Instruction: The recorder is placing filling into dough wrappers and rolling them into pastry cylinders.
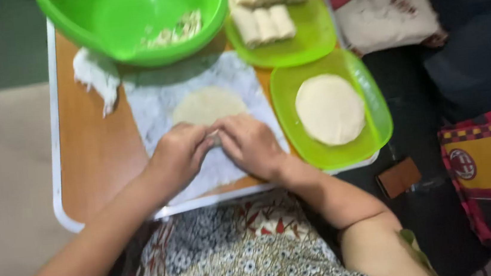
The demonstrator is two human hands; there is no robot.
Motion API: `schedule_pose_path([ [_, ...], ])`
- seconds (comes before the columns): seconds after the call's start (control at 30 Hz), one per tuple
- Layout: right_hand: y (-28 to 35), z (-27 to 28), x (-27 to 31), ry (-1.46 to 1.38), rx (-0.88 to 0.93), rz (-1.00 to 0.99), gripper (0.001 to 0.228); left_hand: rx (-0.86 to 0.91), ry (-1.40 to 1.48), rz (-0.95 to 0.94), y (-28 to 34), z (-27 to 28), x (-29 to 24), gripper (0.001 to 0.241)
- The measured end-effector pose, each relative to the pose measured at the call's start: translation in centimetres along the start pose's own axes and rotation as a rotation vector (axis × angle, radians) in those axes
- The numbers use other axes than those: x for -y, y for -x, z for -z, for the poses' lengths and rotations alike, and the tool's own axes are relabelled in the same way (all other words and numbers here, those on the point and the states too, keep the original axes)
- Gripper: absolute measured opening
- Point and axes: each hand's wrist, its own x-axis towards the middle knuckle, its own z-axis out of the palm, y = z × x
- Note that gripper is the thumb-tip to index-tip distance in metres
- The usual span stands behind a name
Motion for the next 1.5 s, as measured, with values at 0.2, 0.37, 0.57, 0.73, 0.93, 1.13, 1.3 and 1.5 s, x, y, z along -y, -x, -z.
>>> schedule_pose_path([
  [0.2,-0.4,0.3,0.3,-0.043,-0.038,-0.005,0.014,0.005,0.063,0.107,-0.7,0.1,-0.8,0.014],
  [0.37,-0.7,0.7,0.8,-0.007,-0.087,0.048,0.011,-0.021,0.083,0.052,-0.9,0.4,-1.1,0.011],
  [0.57,-0.4,0.5,0.8,0.012,-0.063,0.052,0.008,-0.017,0.0,0.026,-0.7,0.3,-1.3,0.011],
  [0.73,-0.5,0.5,0.7,-0.018,-0.067,0.079,0.009,0.008,-0.037,0.066,-0.5,0.2,-1.3,0.012],
  [0.93,-0.4,0.6,0.7,-0.024,-0.079,0.069,0.008,0.017,0.03,0.121,-0.4,0.3,-1.2,0.013],
  [1.13,-0.4,0.0,-0.3,-0.054,-0.067,0.018,0.011,0.031,0.047,0.214,-0.7,0.0,-0.4,0.015],
  [1.3,-0.7,0.1,0.4,-0.082,-0.075,-0.102,0.018,-0.059,0.083,0.219,-1.0,-0.4,-0.5,0.024],
  [1.5,-0.5,-0.1,0.5,-0.032,-0.14,-0.001,0.014,-0.009,-0.073,0.198,-0.9,-0.4,-0.7,0.008],
])
